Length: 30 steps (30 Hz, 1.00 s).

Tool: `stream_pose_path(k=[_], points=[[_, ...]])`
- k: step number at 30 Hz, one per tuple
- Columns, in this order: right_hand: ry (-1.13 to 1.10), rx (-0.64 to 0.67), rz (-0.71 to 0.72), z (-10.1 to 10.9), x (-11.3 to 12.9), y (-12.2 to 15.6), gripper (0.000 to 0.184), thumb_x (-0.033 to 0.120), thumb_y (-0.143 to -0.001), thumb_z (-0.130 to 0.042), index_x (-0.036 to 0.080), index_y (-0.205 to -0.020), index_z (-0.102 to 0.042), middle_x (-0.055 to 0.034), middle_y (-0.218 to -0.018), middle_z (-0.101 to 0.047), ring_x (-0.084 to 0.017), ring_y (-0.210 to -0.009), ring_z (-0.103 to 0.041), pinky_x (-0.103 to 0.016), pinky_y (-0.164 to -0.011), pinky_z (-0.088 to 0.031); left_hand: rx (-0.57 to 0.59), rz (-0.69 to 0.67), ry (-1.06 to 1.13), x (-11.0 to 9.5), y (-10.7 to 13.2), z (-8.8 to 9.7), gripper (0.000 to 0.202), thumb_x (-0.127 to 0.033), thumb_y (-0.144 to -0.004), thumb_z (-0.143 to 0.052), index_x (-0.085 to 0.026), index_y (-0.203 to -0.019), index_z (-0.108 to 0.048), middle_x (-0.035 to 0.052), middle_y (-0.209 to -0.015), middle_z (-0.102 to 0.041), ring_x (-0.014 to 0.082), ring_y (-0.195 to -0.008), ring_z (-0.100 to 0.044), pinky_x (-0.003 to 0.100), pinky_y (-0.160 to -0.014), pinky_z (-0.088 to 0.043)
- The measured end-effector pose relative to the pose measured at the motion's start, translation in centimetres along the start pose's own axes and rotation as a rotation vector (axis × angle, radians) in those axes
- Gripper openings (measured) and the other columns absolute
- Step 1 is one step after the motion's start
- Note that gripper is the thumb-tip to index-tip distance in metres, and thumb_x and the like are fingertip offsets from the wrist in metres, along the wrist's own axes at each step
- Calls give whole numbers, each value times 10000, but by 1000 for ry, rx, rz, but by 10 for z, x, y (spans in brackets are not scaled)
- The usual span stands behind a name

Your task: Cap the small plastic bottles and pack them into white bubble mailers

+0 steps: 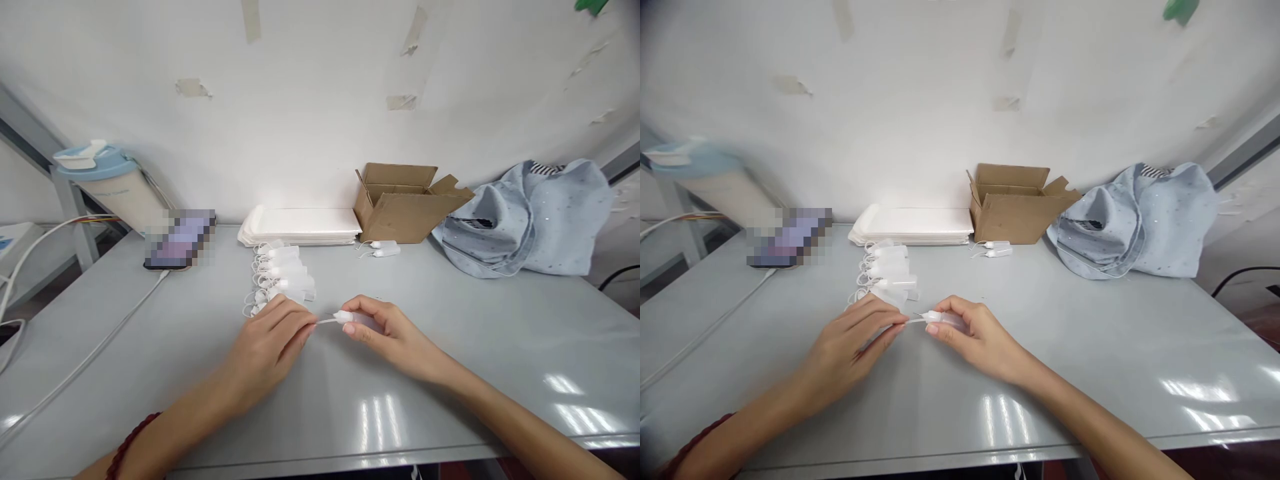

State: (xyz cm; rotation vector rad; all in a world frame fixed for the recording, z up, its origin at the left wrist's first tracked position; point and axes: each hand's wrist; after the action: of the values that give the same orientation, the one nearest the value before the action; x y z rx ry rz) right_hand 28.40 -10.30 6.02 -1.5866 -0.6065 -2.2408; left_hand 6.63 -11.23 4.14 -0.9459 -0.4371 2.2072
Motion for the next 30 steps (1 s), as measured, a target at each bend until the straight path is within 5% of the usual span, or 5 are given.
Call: stream_pose_path(k=[6, 10, 30], points=[[25, 29, -9, -3, 0, 2, 262, 455, -888, -511, 195, -882, -541, 47, -684, -442, -87, -585, -354, -217, -515, -268, 74, 508, 305, -15, -6, 10, 156, -280, -873, -552, -208, -810, -676, -18, -710, -647, 115, -620, -547, 207, -562, -437], [41, 53, 3, -6, 1, 3, 292, 463, -902, -480, 187, -878, -570, 44, -675, -439, -85, -577, -343, -222, -514, -262, 122, 711, 476, -17, -8, 11, 202, -362, -852, -566, -216, -810, -699, -25, -683, -644, 98, -542, -515, 200, -523, -445], [-101, 132, -13, -9, -4, 5, 345, 515, -905, -453, 183, -860, -533, 72, -593, -350, -71, -522, -302, -222, -478, -245, 155, 789, 695, -13, -7, 10, 216, -390, -840, -595, -211, -802, -710, -23, -679, -635, 98, -596, -524, 187, -558, -457]])
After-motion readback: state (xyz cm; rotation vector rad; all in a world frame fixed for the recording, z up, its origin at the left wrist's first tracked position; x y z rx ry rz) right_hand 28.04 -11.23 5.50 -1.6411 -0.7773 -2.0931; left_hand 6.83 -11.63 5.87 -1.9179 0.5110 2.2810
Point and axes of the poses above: each hand's wrist, its own y-axis away from the middle knuckle, its own z-axis out of the back of the hand, x = y × z
